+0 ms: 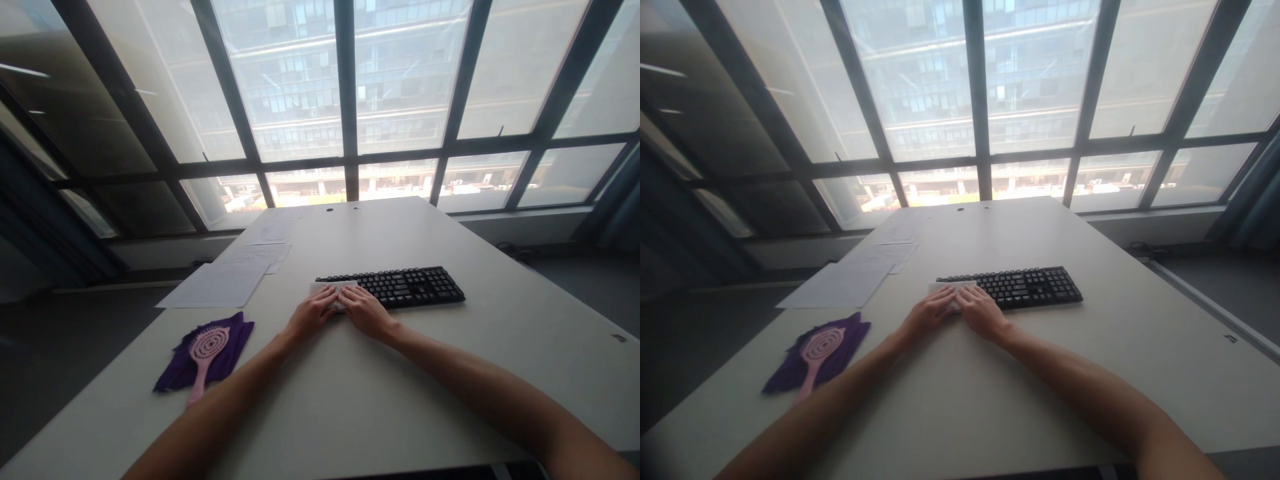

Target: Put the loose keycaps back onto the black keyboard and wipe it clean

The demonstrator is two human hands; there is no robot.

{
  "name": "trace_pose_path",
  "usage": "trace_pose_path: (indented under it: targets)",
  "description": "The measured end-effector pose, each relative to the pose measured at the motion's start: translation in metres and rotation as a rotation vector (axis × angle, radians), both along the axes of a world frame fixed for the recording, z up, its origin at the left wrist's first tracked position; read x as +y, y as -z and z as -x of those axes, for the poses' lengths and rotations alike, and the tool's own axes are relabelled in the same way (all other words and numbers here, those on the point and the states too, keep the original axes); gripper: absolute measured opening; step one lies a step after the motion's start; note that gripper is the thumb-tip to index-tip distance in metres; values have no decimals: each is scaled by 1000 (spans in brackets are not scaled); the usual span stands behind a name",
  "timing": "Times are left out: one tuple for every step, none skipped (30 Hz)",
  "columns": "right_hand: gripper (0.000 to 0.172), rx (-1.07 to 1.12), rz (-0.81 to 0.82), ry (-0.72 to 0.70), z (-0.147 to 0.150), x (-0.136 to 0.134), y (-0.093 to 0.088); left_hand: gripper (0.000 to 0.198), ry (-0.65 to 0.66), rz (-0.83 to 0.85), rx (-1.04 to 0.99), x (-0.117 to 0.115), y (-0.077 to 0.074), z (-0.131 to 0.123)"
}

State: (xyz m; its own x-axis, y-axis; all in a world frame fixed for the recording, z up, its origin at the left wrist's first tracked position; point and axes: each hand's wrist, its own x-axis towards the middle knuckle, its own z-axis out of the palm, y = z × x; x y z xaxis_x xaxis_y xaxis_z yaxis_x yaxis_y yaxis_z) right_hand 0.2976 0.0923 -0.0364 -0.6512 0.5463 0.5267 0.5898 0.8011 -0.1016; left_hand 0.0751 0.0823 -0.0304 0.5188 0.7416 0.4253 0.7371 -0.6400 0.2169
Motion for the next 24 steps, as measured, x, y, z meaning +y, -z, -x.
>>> trace_pose_path:
  targets:
    - [40,7,-3,-6,0,0,-1,44,-1,-1,-2,-1,-2,0]
    - [38,14,-6,-13,0,-1,-2,43,-3,-2,-3,-2,-3,0]
    - [37,21,-9,-19,-1,-2,-3,41,-5,-3,-3,-3,-5,-1]
    - [35,26,-11,-24,-1,-3,-5,40,-5,-4,-4,-5,-7,-2]
    - [33,30,-11,-28,-1,-4,-7,40,-4,-7,-6,-6,-8,-2]
    - [32,34,-10,-30,-1,-5,-9,40,-3,-8,-9,-7,-10,-3]
    - [32,39,-7,-32,-1,-6,-10,39,-2,-8,-14,-8,-11,-4]
    - [32,45,-4,-33,-1,-7,-12,38,-5,-6,-24,-9,-12,-4]
    - [32,52,-1,-33,-1,-8,-13,38,-13,-2,-39,-9,-12,-5]
    - [30,59,2,-33,-1,-8,-13,39,-25,1,-58,-10,-12,-5]
    - [27,67,3,-34,-1,-8,-14,40,-38,2,-78,-10,-12,-5]
    - [25,73,4,-36,-1,-8,-13,41,-52,-1,-97,-10,-12,-5]
    - [23,78,4,-38,-1,-7,-13,40,-65,-9,-112,-10,-12,-5]
    - [21,82,4,-37,-1,-6,-12,39,-73,-21,-123,-10,-11,-5]
    - [19,85,1,-34,-1,-6,-12,37,-75,-33,-129,-9,-10,-5]
    - [19,87,-5,-30,-1,-5,-11,35,-71,-43,-130,-9,-9,-5]
    - [21,86,-12,-28,-1,-4,-10,34,-65,-48,-125,-8,-8,-5]
    - [25,82,-18,-30,-1,-3,-9,35,-58,-47,-116,-7,-7,-5]
    - [30,75,-23,-34,-1,-3,-8,37,-52,-39,-100,-6,-5,-5]
    - [34,64,-25,-38,-1,-2,-7,40,-47,-26,-79,-4,-2,-5]
    - [37,50,-25,-43,-1,-2,-6,42,-44,-11,-56,-2,0,-5]
    - [38,37,-21,-45,-1,-1,-5,45,-43,2,-34,-1,3,-4]
    - [39,27,-15,-42,-1,-1,-3,46,-44,14,-15,1,5,-4]
    - [40,19,-9,-39,-1,0,-2,47,-46,23,0,2,7,-3]
